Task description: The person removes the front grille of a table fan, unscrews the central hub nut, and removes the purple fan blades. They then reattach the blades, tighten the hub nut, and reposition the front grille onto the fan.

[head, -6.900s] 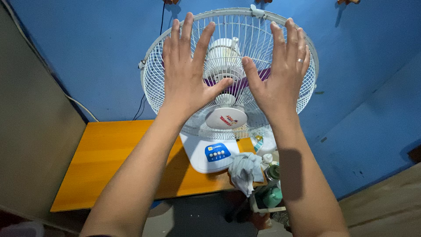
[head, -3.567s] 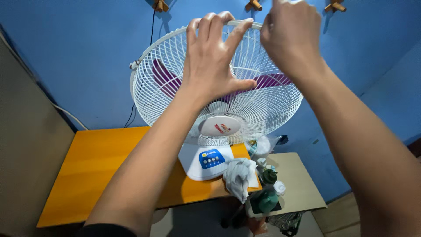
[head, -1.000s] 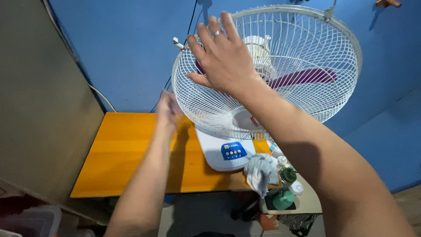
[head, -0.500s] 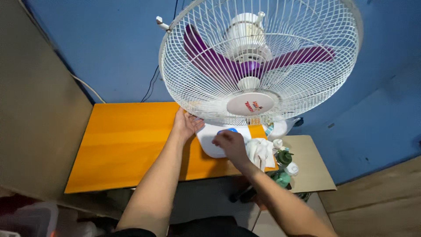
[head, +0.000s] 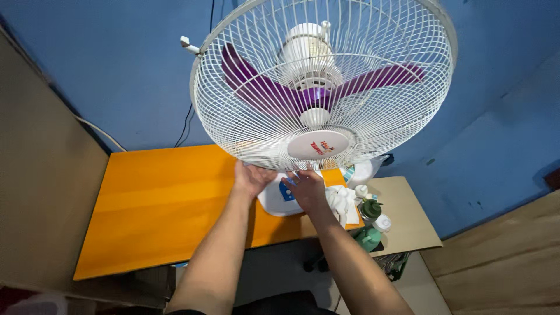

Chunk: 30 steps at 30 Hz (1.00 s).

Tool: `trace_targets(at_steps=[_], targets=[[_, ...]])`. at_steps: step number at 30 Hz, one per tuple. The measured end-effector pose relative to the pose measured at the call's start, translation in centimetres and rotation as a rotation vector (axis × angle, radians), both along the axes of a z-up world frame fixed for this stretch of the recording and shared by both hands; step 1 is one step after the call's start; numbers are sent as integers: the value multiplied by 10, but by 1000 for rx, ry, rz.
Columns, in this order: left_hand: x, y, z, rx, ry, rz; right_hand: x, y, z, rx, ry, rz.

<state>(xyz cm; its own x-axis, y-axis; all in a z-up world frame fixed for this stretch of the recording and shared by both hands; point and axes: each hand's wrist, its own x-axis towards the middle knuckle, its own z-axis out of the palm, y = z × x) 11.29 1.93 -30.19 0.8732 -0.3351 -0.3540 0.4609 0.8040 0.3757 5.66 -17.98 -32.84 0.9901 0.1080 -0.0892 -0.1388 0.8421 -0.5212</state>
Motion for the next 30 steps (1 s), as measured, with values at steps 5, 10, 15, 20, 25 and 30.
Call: trace_targets(at_steps=[5, 10, 15, 20, 25, 30], targets=[[10, 49, 28, 28, -339, 160, 8, -11, -7, 58, 27, -7], [11, 80, 35, 280, -344, 340, 12, -11, -18, 91, 0, 10], [11, 80, 30, 309, -275, 389, 13, -6, -19, 127, 5, 33], [18, 80, 43, 492, -203, 244, 22, 7, -39, 94, 108, -25], [30, 86, 51, 574, -114, 143, 32, 27, -62, 243, -407, 302], [39, 98, 39, 535, -132, 145, 26, 47, -38, 292, -386, 273]])
